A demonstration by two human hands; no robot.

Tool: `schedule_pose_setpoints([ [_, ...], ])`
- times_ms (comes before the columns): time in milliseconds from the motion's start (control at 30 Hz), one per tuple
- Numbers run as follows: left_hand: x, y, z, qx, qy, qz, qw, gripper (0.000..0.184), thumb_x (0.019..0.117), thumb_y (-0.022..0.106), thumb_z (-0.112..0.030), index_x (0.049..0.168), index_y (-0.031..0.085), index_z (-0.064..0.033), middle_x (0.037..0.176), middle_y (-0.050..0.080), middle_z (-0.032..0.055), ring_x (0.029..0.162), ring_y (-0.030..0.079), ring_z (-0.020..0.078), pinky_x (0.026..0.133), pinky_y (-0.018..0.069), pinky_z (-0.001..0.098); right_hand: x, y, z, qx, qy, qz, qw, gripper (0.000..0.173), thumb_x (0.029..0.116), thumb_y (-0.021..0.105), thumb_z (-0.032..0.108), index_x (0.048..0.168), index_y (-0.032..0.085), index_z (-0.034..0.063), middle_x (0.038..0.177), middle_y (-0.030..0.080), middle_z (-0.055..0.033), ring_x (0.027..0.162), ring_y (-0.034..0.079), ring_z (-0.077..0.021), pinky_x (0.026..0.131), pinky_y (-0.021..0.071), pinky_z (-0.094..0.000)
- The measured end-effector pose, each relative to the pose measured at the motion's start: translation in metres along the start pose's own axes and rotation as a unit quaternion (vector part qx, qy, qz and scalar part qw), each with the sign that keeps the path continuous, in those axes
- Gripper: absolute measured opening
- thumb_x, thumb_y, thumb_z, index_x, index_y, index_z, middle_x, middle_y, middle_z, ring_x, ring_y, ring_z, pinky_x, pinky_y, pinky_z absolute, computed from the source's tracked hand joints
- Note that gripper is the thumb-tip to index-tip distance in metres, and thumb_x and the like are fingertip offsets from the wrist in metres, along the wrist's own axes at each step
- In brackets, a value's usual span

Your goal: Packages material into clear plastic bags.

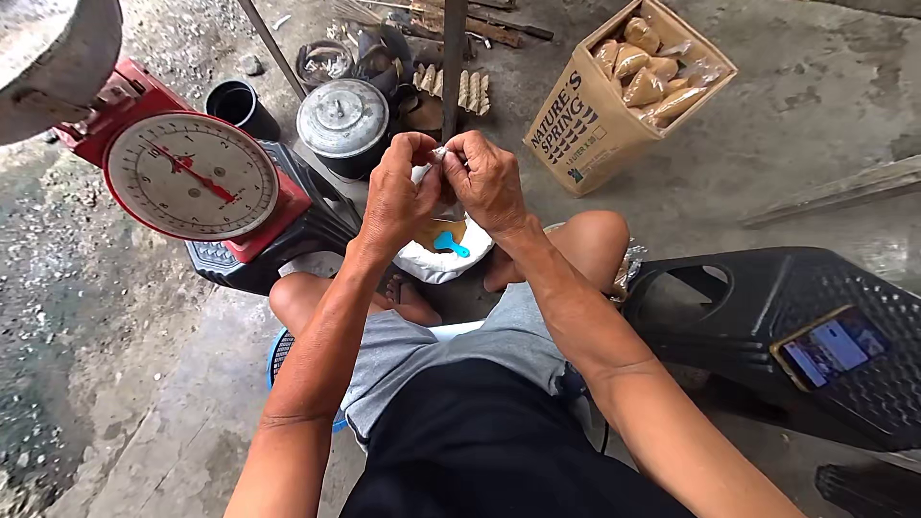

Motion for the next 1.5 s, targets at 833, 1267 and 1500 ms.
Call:
schedule_pose_setpoints([
  [833,-0.03,0.01,0.043,-0.151,-0.086,0.033,0.984,0.027,0.0954,0.072,-0.013,0.117,0.058,-0.0062,0.103,0.067,-0.0028,0.09,0.069,0.0091,0.085,0.0607,0.0323,-0.005,-0.015,-0.015,0.098,-0.011,0.23,0.968,0.014,0.1003,0.059,0.005,0.104,0.071,0.0,0.087,0.07,-0.0126,0.087,0.07,-0.0262,0.078,0.0553,-0.0413],
  [1267,-0.04,0.031,0.021,-0.145,-0.137,0.003,0.98,0.011,0.0974,0.065,-0.004,0.106,0.058,-0.0018,0.091,0.066,-0.0028,0.083,0.068,0.0075,0.083,0.0606,0.0294,-0.046,0.01,-0.013,-0.009,0.034,0.074,0.997,0.013,0.0959,0.066,0.008,0.106,0.072,0.0018,0.084,0.069,-0.0102,0.073,0.069,-0.0233,0.061,0.0556,-0.0388],
  [1500,-0.037,0.023,0.022,-0.161,-0.181,0.004,0.97,0.01,0.1005,0.06,-0.004,0.109,0.059,-0.0005,0.092,0.069,-0.0003,0.084,0.072,0.0119,0.085,0.0629,0.0335,-0.051,0.02,-0.007,0.006,0.043,0.062,0.997,0.015,0.0956,0.067,0.007,0.109,0.073,0.0032,0.085,0.07,-0.0111,0.076,0.07,-0.0245,0.064,0.0565,-0.0382],
])
Point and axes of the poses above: each hand's wrist, its own x-axis towards the middle knuckle, its own y-axis out of the palm, z = x × y, the point moved 1 cm from there along x, towards the middle knuckle
